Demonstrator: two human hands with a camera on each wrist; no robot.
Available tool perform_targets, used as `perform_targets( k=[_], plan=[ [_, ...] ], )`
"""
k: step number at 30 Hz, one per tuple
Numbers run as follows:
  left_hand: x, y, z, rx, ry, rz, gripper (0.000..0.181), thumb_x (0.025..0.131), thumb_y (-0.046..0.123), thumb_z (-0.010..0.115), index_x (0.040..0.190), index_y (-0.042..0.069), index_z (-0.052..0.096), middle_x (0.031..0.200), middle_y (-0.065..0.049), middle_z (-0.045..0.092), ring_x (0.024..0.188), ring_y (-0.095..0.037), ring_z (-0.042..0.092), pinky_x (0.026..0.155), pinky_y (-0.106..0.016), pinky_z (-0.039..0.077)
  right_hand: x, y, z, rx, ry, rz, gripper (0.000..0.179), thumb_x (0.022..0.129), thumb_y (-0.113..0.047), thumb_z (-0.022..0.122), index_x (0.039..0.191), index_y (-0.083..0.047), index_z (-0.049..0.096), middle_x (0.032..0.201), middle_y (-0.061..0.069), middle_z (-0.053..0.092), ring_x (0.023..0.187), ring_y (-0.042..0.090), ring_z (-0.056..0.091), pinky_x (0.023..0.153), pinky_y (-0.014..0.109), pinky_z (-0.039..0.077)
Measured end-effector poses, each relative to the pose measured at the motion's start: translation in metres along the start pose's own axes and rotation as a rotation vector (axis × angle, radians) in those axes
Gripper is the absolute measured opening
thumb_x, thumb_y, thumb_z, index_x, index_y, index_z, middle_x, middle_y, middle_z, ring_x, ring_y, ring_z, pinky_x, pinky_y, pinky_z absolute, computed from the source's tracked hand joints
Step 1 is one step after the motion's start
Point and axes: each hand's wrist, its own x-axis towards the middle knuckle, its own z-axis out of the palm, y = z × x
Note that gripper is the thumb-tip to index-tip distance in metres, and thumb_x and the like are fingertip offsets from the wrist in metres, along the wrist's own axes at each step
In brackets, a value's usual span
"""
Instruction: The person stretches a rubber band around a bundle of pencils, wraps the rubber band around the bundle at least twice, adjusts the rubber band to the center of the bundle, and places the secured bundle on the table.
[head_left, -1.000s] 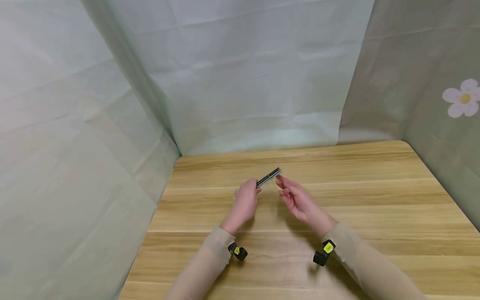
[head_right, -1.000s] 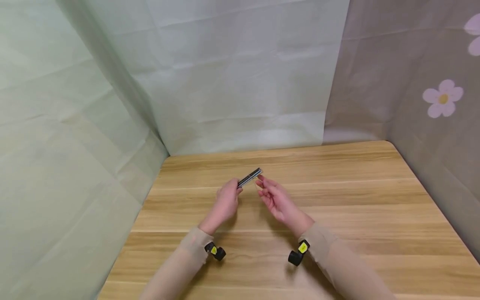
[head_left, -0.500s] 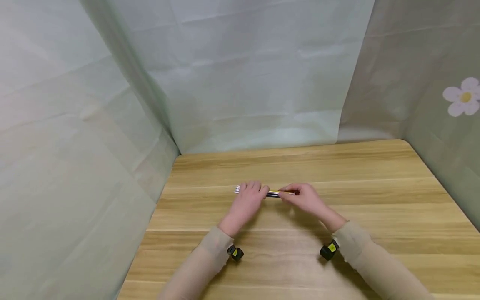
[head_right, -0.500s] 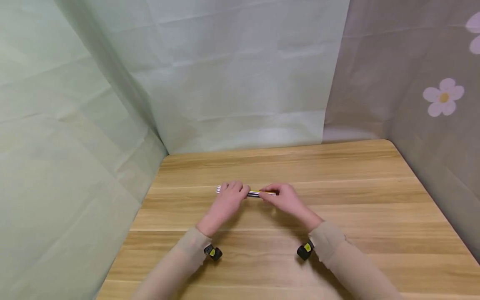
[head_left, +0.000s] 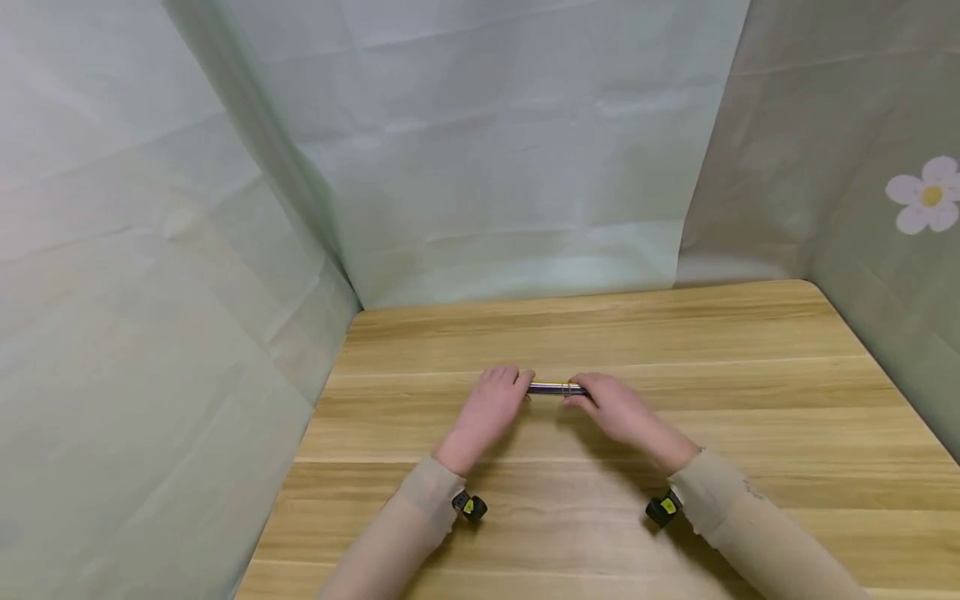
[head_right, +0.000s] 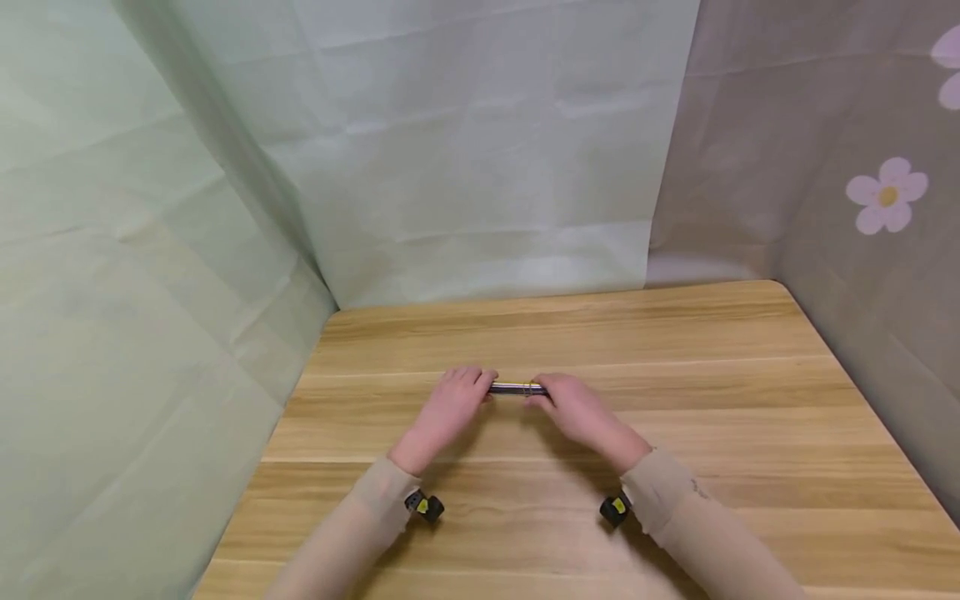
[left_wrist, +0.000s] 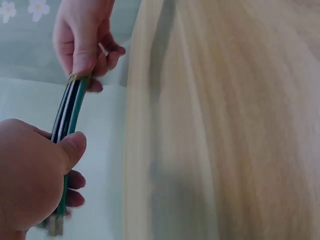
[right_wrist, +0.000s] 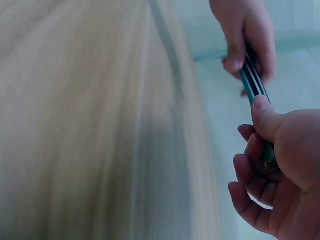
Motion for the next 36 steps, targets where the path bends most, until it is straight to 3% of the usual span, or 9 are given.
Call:
perform_targets(
  k=[7, 12, 16, 20, 23, 26, 30, 34, 36],
  plan=[
    [-0.002, -0.006, 0.001, -0.023, -0.016, -0.039, 0.018, 0.109, 0.025, 0.060, 0.120, 0.012, 0.062, 0.102, -0.004, 0.064, 0.098, -0.023, 0.064, 0.081, -0.040, 0.054, -0.004, 0.011, -0.017, -0.112, -0.016, -0.032, 0.024, 0.102, -0.026, 0.074, 0.117, -0.007, 0.073, 0.106, 0.004, 0.072, 0.097, 0.023, 0.068, 0.085, 0.048, 0.055],
    [0.001, 0.001, 0.002, -0.032, 0.029, 0.040, 0.016, 0.109, 0.023, 0.061, 0.116, 0.009, 0.063, 0.097, -0.005, 0.063, 0.091, -0.023, 0.063, 0.074, -0.037, 0.054, -0.003, 0.007, -0.018, -0.308, -0.041, -0.163, 0.026, 0.105, -0.029, 0.070, 0.118, -0.007, 0.072, 0.113, 0.008, 0.073, 0.109, 0.031, 0.069, 0.093, 0.055, 0.055],
    [0.006, 0.009, 0.003, -0.060, 0.032, 0.091, 0.016, 0.110, 0.023, 0.060, 0.117, 0.009, 0.062, 0.097, -0.005, 0.061, 0.089, -0.021, 0.061, 0.076, -0.036, 0.053, 0.000, 0.002, -0.015, -0.322, -0.073, -0.206, 0.028, 0.106, -0.032, 0.070, 0.120, -0.008, 0.071, 0.117, 0.008, 0.073, 0.115, 0.033, 0.066, 0.097, 0.058, 0.051],
    [0.005, 0.006, 0.006, -0.137, 0.002, 0.022, 0.016, 0.110, 0.023, 0.059, 0.116, 0.008, 0.061, 0.096, -0.005, 0.060, 0.090, -0.023, 0.060, 0.079, -0.039, 0.052, 0.000, 0.008, -0.022, -0.289, -0.067, -0.149, 0.043, 0.101, -0.038, 0.075, 0.130, -0.007, 0.071, 0.124, 0.011, 0.073, 0.122, 0.038, 0.064, 0.099, 0.063, 0.049],
    [0.003, 0.001, 0.005, -0.138, -0.011, -0.033, 0.015, 0.110, 0.024, 0.059, 0.115, 0.010, 0.061, 0.096, -0.005, 0.060, 0.091, -0.024, 0.060, 0.076, -0.040, 0.051, -0.002, 0.012, -0.028, -0.352, -0.044, -0.135, 0.039, 0.098, -0.038, 0.078, 0.123, -0.008, 0.073, 0.120, 0.010, 0.074, 0.119, 0.038, 0.065, 0.098, 0.063, 0.050],
    [0.004, 0.004, 0.003, -0.107, -0.015, -0.015, 0.015, 0.110, 0.024, 0.058, 0.116, 0.010, 0.061, 0.097, -0.005, 0.061, 0.091, -0.023, 0.061, 0.074, -0.038, 0.053, 0.000, 0.005, -0.026, -0.433, -0.044, -0.191, 0.028, 0.101, -0.036, 0.075, 0.108, -0.010, 0.072, 0.109, 0.007, 0.075, 0.112, 0.033, 0.067, 0.096, 0.060, 0.052],
    [0.007, 0.009, 0.004, -0.149, 0.004, 0.042, 0.019, 0.112, 0.025, 0.056, 0.120, 0.008, 0.061, 0.097, -0.007, 0.061, 0.088, -0.023, 0.060, 0.073, -0.036, 0.054, 0.006, -0.005, -0.021, -0.424, -0.073, -0.244, 0.031, 0.104, -0.040, 0.070, 0.108, -0.010, 0.069, 0.108, 0.007, 0.075, 0.112, 0.034, 0.068, 0.098, 0.060, 0.051],
    [0.003, 0.003, 0.008, -0.206, 0.005, -0.027, 0.016, 0.111, 0.023, 0.056, 0.116, 0.009, 0.060, 0.094, -0.006, 0.059, 0.089, -0.024, 0.057, 0.076, -0.039, 0.053, 0.005, 0.000, -0.027, -0.417, -0.051, -0.158, 0.038, 0.100, -0.044, 0.074, 0.113, -0.009, 0.073, 0.111, 0.008, 0.076, 0.118, 0.038, 0.066, 0.102, 0.062, 0.048],
    [0.001, 0.000, 0.011, -0.200, -0.007, -0.072, 0.015, 0.111, 0.023, 0.057, 0.115, 0.009, 0.060, 0.093, -0.007, 0.059, 0.090, -0.024, 0.057, 0.076, -0.039, 0.054, 0.004, 0.006, -0.030, -0.454, -0.038, -0.130, 0.034, 0.098, -0.043, 0.076, 0.109, -0.011, 0.074, 0.109, 0.006, 0.076, 0.117, 0.037, 0.066, 0.103, 0.061, 0.047]
  ],
)
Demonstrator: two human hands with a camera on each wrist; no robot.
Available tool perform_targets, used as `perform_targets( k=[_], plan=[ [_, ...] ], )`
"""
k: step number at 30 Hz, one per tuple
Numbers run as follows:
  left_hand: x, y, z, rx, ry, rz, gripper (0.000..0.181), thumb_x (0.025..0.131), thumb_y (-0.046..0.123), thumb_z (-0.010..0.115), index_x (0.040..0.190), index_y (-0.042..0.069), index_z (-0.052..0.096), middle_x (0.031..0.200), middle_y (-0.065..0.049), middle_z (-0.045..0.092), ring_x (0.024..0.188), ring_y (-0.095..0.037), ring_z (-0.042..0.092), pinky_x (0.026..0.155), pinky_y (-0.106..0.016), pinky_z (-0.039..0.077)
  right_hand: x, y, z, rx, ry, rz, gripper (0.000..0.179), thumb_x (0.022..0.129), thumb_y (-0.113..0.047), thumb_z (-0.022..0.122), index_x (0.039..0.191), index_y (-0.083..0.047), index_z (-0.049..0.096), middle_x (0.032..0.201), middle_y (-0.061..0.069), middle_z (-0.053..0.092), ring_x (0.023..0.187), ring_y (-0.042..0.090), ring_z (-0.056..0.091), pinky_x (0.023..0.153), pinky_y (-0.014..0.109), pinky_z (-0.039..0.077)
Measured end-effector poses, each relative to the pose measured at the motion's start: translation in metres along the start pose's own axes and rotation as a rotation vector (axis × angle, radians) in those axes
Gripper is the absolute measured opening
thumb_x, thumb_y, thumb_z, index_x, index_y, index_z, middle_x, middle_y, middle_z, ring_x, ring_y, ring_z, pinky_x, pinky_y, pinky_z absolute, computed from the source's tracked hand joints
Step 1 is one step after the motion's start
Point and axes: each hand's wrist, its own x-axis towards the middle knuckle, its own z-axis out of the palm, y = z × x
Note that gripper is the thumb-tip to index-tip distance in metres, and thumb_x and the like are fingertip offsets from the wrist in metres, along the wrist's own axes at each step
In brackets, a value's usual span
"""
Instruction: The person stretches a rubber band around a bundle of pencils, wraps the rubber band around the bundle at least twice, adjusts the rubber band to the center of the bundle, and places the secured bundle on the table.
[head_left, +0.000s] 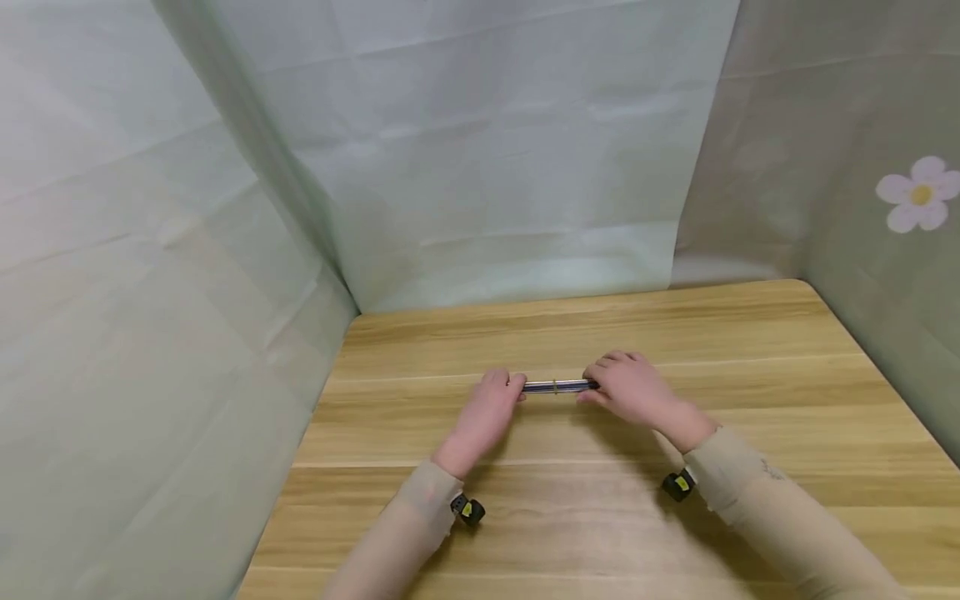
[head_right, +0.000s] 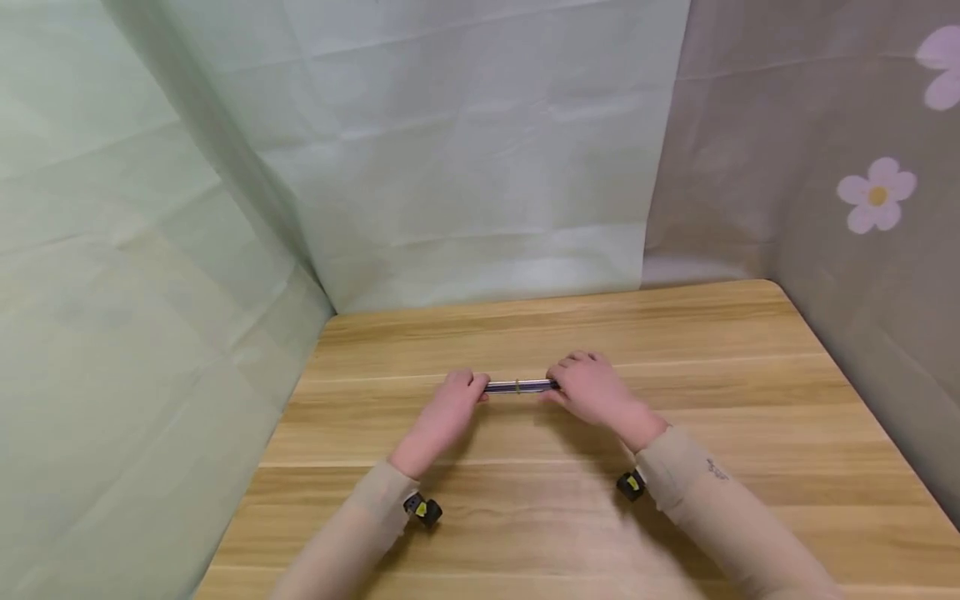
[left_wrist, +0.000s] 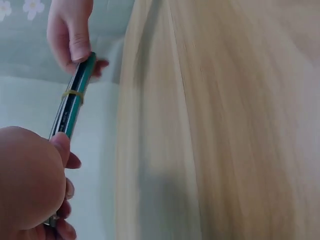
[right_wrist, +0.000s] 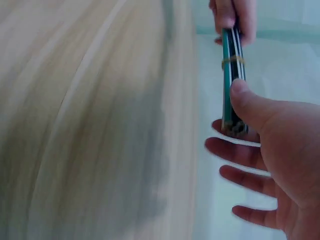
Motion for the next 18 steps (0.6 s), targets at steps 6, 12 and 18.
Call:
perform_targets(
  k=[6, 12, 18],
  plan=[
    [0.001, 0.002, 0.003, 0.085, -0.042, 0.014, 0.018, 0.112, 0.026, 0.055, 0.116, 0.009, 0.061, 0.098, -0.008, 0.062, 0.091, -0.024, 0.059, 0.076, -0.036, 0.055, 0.012, -0.010, 0.009, -0.057, -0.004, -0.107, 0.026, 0.103, -0.038, 0.072, 0.100, -0.012, 0.073, 0.102, 0.005, 0.075, 0.108, 0.032, 0.068, 0.099, 0.057, 0.051],
    [0.004, 0.008, 0.005, -0.028, -0.059, 0.012, 0.021, 0.112, 0.023, 0.055, 0.119, 0.004, 0.062, 0.102, -0.009, 0.063, 0.095, -0.024, 0.059, 0.086, -0.037, 0.054, 0.017, -0.017, 0.015, 0.015, -0.012, -0.061, 0.037, 0.103, -0.042, 0.072, 0.116, -0.007, 0.073, 0.114, 0.009, 0.076, 0.115, 0.035, 0.068, 0.100, 0.058, 0.052],
    [0.000, 0.005, 0.002, -0.048, -0.065, -0.072, 0.018, 0.111, 0.020, 0.059, 0.115, 0.003, 0.062, 0.105, -0.011, 0.065, 0.100, -0.026, 0.060, 0.092, -0.039, 0.054, 0.014, -0.011, 0.015, -0.041, -0.017, -0.020, 0.030, 0.100, -0.039, 0.076, 0.110, -0.010, 0.074, 0.110, 0.007, 0.076, 0.114, 0.034, 0.069, 0.101, 0.058, 0.051]
  ],
)
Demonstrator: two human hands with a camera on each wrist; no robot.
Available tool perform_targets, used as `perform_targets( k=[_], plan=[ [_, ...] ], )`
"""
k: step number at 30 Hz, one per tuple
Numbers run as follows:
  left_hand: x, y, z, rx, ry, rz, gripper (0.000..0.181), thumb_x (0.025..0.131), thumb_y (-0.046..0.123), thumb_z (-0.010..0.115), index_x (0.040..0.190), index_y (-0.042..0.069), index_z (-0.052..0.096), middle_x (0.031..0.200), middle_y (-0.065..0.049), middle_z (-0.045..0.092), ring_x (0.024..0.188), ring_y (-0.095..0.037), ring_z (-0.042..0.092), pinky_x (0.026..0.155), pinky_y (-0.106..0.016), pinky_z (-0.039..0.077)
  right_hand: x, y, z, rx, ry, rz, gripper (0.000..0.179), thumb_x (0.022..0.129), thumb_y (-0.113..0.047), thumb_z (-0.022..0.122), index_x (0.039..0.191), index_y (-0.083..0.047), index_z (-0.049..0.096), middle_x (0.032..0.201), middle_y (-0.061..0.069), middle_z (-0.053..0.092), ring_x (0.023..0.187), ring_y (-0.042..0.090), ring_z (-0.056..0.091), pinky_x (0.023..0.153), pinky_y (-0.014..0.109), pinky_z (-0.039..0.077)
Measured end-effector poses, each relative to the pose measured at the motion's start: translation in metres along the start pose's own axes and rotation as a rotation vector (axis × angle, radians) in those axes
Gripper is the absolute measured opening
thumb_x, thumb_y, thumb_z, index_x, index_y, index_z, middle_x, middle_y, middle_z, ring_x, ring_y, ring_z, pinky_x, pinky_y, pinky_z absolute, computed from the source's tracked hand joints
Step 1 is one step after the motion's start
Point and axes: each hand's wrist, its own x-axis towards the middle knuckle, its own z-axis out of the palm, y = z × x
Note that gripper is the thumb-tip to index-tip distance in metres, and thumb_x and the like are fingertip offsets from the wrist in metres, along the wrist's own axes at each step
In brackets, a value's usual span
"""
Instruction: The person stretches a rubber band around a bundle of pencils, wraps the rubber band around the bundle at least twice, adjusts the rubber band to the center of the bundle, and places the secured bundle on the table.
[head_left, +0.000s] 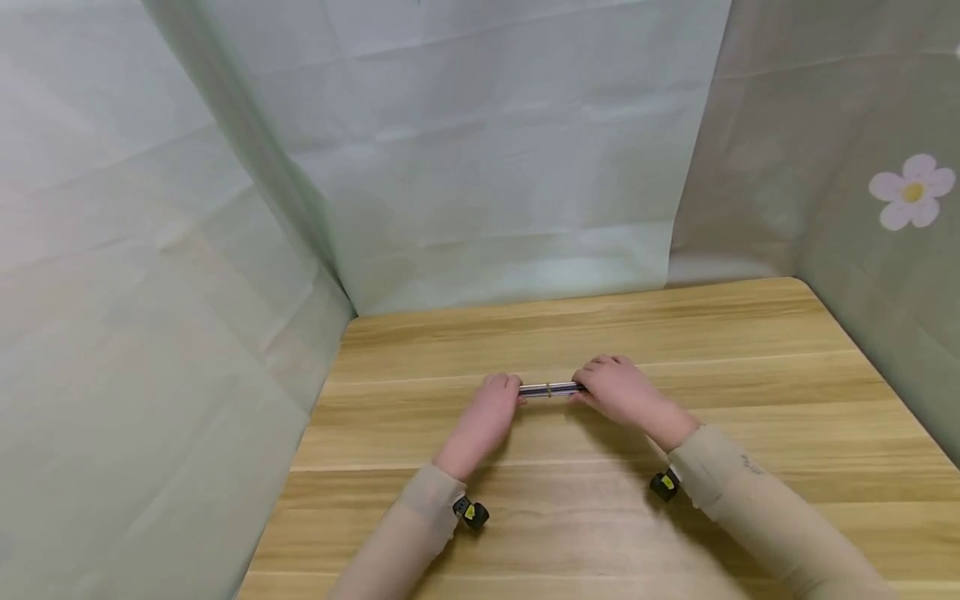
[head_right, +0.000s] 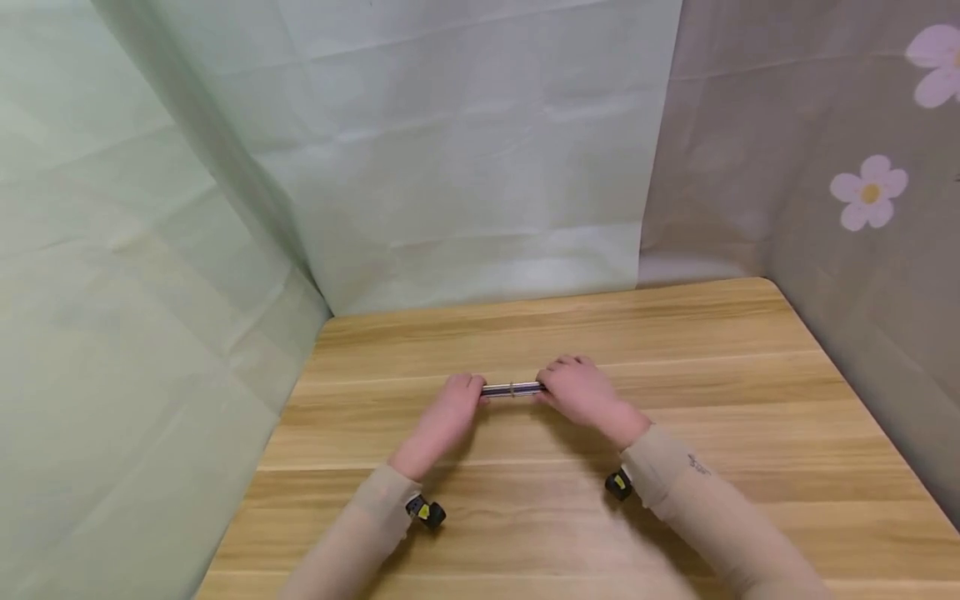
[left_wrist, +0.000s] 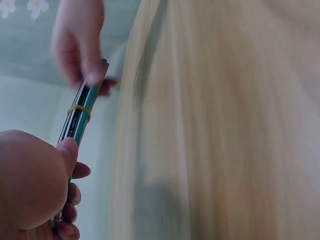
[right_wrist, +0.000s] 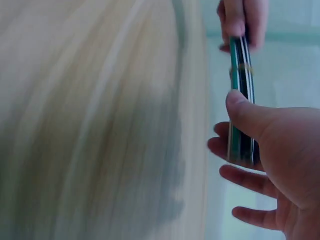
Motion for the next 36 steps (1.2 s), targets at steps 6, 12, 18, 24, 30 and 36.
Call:
perform_targets(
  k=[6, 12, 18, 24, 30, 36],
  plan=[
    [0.002, 0.004, 0.003, 0.044, 0.029, 0.105, 0.022, 0.111, 0.022, 0.057, 0.116, 0.001, 0.063, 0.103, -0.011, 0.065, 0.096, -0.026, 0.060, 0.088, -0.040, 0.053, 0.007, -0.012, 0.001, 0.058, -0.010, -0.065, 0.038, 0.104, -0.045, 0.068, 0.113, -0.009, 0.072, 0.111, 0.008, 0.075, 0.113, 0.033, 0.069, 0.098, 0.057, 0.052],
    [-0.001, 0.000, 0.005, 0.020, -0.017, -0.014, 0.022, 0.110, 0.026, 0.059, 0.117, 0.005, 0.063, 0.107, -0.009, 0.066, 0.101, -0.026, 0.059, 0.087, -0.041, 0.051, 0.002, -0.009, 0.000, 0.016, 0.002, 0.006, 0.032, 0.099, -0.042, 0.076, 0.109, -0.012, 0.074, 0.108, 0.004, 0.075, 0.112, 0.033, 0.068, 0.099, 0.058, 0.051],
    [0.008, 0.002, -0.001, 0.054, 0.011, 0.094, 0.021, 0.110, 0.024, 0.060, 0.116, 0.004, 0.064, 0.106, -0.009, 0.067, 0.100, -0.028, 0.063, 0.086, -0.043, 0.053, 0.011, -0.023, -0.001, 0.050, 0.041, -0.045, 0.039, 0.101, -0.041, 0.073, 0.117, -0.006, 0.075, 0.111, 0.009, 0.076, 0.110, 0.033, 0.069, 0.098, 0.058, 0.052],
    [-0.001, -0.007, -0.002, -0.006, 0.002, 0.022, 0.025, 0.110, 0.026, 0.059, 0.117, 0.003, 0.064, 0.109, -0.011, 0.068, 0.104, -0.030, 0.065, 0.093, -0.046, 0.052, -0.009, -0.005, -0.004, 0.097, 0.010, 0.093, 0.038, 0.097, -0.040, 0.079, 0.119, -0.009, 0.076, 0.114, 0.009, 0.076, 0.116, 0.037, 0.068, 0.104, 0.061, 0.047],
    [-0.004, -0.013, -0.004, -0.068, -0.026, 0.059, 0.031, 0.109, 0.023, 0.063, 0.132, 0.002, 0.060, 0.121, -0.013, 0.069, 0.115, -0.032, 0.064, 0.097, -0.047, 0.052, -0.026, 0.020, -0.005, 0.146, 0.050, 0.015, 0.031, 0.095, -0.030, 0.082, 0.114, -0.006, 0.078, 0.104, 0.007, 0.077, 0.104, 0.034, 0.071, 0.096, 0.055, 0.054],
    [0.000, -0.014, -0.001, -0.169, -0.024, 0.117, 0.031, 0.104, 0.006, 0.069, 0.131, 0.000, 0.056, 0.118, -0.015, 0.069, 0.112, -0.031, 0.067, 0.100, -0.045, 0.054, -0.034, 0.028, -0.004, 0.281, 0.060, 0.066, 0.034, 0.096, -0.028, 0.082, 0.121, -0.005, 0.078, 0.111, 0.009, 0.078, 0.106, 0.033, 0.071, 0.098, 0.054, 0.054]
  ],
)
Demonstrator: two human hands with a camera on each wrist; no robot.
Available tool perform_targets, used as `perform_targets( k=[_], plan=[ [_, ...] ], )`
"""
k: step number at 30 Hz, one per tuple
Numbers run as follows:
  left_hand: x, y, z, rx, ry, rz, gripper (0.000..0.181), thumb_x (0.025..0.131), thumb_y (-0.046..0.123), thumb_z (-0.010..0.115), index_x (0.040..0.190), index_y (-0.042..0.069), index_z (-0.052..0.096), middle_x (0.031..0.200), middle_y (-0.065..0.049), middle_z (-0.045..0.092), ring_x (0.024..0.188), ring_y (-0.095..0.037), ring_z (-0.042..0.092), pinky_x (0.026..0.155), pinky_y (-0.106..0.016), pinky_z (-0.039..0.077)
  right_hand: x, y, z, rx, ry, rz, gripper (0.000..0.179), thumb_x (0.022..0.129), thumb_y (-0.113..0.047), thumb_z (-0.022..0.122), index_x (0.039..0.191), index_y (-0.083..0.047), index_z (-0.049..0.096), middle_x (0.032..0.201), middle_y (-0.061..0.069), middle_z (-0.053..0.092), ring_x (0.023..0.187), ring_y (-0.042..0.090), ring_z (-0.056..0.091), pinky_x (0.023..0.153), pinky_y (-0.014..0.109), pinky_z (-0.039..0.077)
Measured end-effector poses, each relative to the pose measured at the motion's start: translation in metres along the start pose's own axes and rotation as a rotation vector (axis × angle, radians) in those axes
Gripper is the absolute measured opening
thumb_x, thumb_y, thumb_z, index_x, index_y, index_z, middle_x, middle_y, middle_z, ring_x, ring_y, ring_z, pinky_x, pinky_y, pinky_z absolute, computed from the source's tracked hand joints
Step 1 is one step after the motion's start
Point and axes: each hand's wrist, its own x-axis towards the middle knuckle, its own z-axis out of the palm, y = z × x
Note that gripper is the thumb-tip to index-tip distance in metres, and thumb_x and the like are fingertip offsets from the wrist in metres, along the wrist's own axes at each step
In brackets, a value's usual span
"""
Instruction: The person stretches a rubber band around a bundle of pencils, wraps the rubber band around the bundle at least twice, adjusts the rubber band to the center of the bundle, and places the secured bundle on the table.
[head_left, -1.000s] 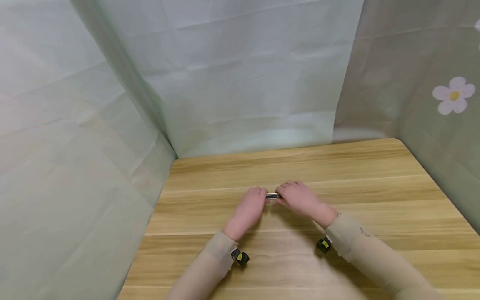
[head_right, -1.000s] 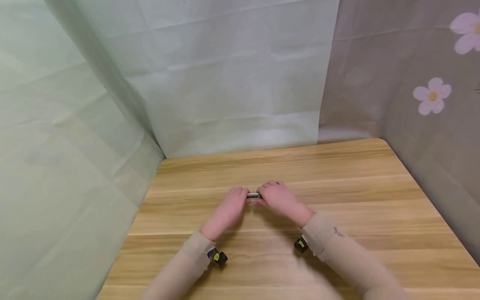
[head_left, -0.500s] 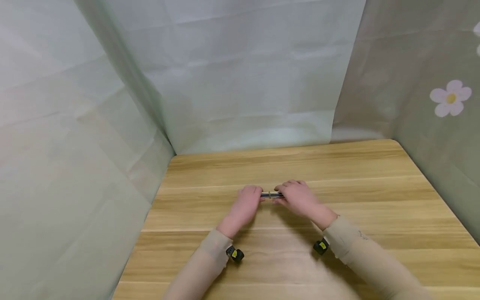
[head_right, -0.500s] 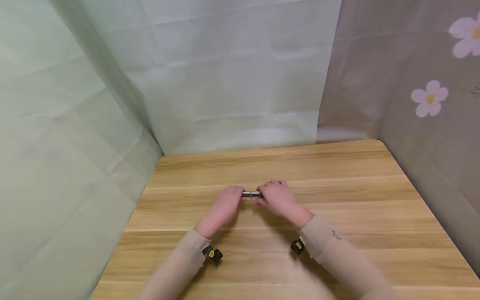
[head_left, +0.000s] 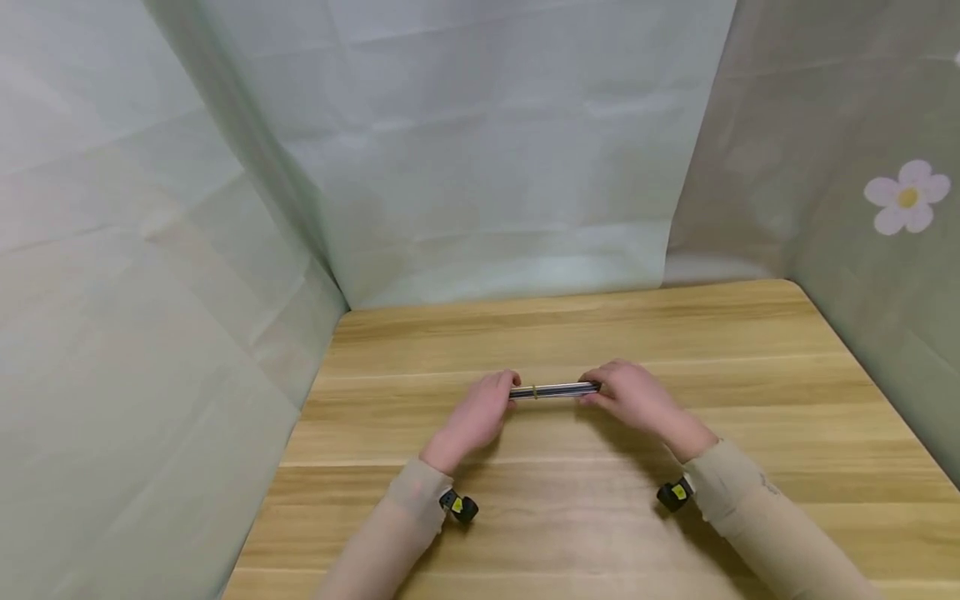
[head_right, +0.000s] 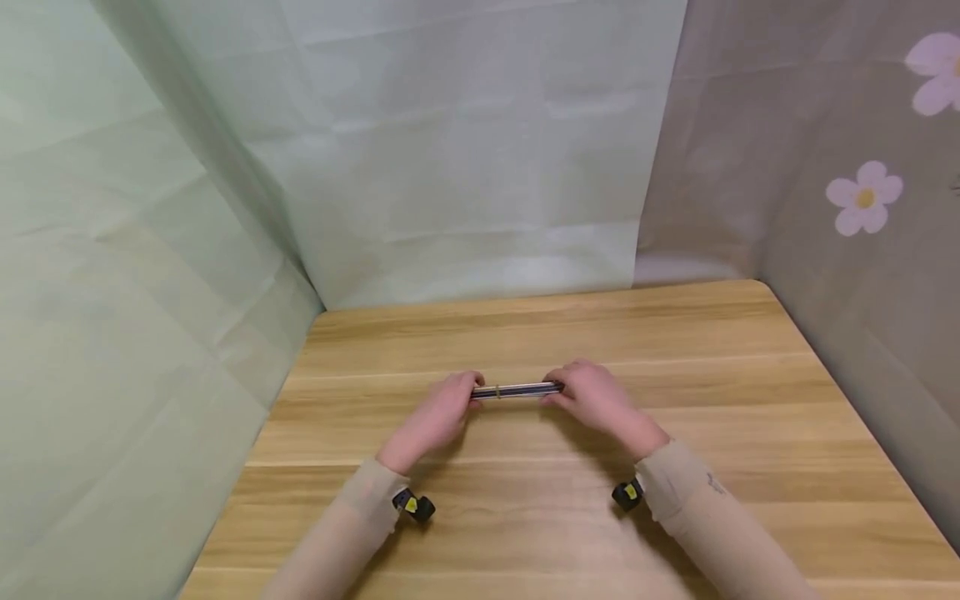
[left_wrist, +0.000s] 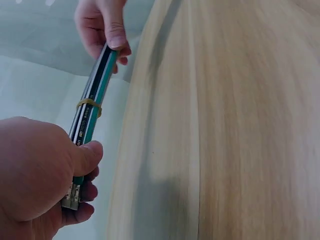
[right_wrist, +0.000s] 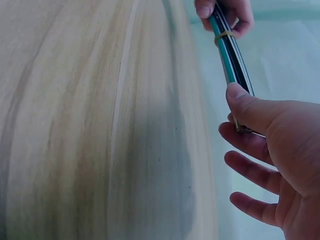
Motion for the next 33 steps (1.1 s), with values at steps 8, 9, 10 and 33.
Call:
perform_targets(
  k=[8, 9, 10, 33],
  plan=[
    [0.002, -0.001, 0.003, -0.181, -0.080, -0.101, 0.022, 0.105, 0.010, 0.069, 0.124, 0.006, 0.058, 0.108, -0.007, 0.067, 0.095, -0.021, 0.066, 0.085, -0.040, 0.056, -0.005, 0.006, 0.006, -0.002, 0.003, -0.005, 0.032, 0.095, -0.026, 0.082, 0.122, -0.008, 0.080, 0.104, 0.006, 0.078, 0.100, 0.030, 0.071, 0.091, 0.051, 0.057],
    [0.003, -0.002, 0.004, -0.200, -0.087, -0.115, 0.022, 0.104, 0.010, 0.070, 0.123, 0.006, 0.059, 0.109, -0.007, 0.067, 0.096, -0.020, 0.066, 0.086, -0.040, 0.056, -0.005, 0.006, 0.007, -0.004, 0.004, -0.008, 0.031, 0.095, -0.026, 0.082, 0.121, -0.009, 0.080, 0.103, 0.005, 0.078, 0.099, 0.029, 0.071, 0.090, 0.051, 0.057],
    [0.004, -0.002, 0.005, -0.218, -0.088, -0.129, 0.021, 0.104, 0.010, 0.071, 0.122, 0.007, 0.059, 0.110, -0.006, 0.067, 0.098, -0.020, 0.066, 0.087, -0.040, 0.056, -0.005, 0.007, 0.008, -0.006, 0.003, -0.006, 0.031, 0.095, -0.027, 0.082, 0.121, -0.009, 0.080, 0.103, 0.005, 0.078, 0.099, 0.029, 0.071, 0.090, 0.050, 0.057],
    [0.023, -0.009, 0.025, -0.141, 0.012, -0.157, 0.026, 0.098, 0.013, 0.080, 0.122, 0.011, 0.069, 0.116, -0.008, 0.066, 0.109, -0.028, 0.063, 0.096, -0.046, 0.052, -0.001, 0.018, 0.022, -0.001, -0.034, 0.151, 0.028, 0.096, -0.028, 0.083, 0.119, -0.013, 0.080, 0.105, 0.004, 0.072, 0.096, 0.025, 0.068, 0.086, 0.049, 0.056]
  ],
)
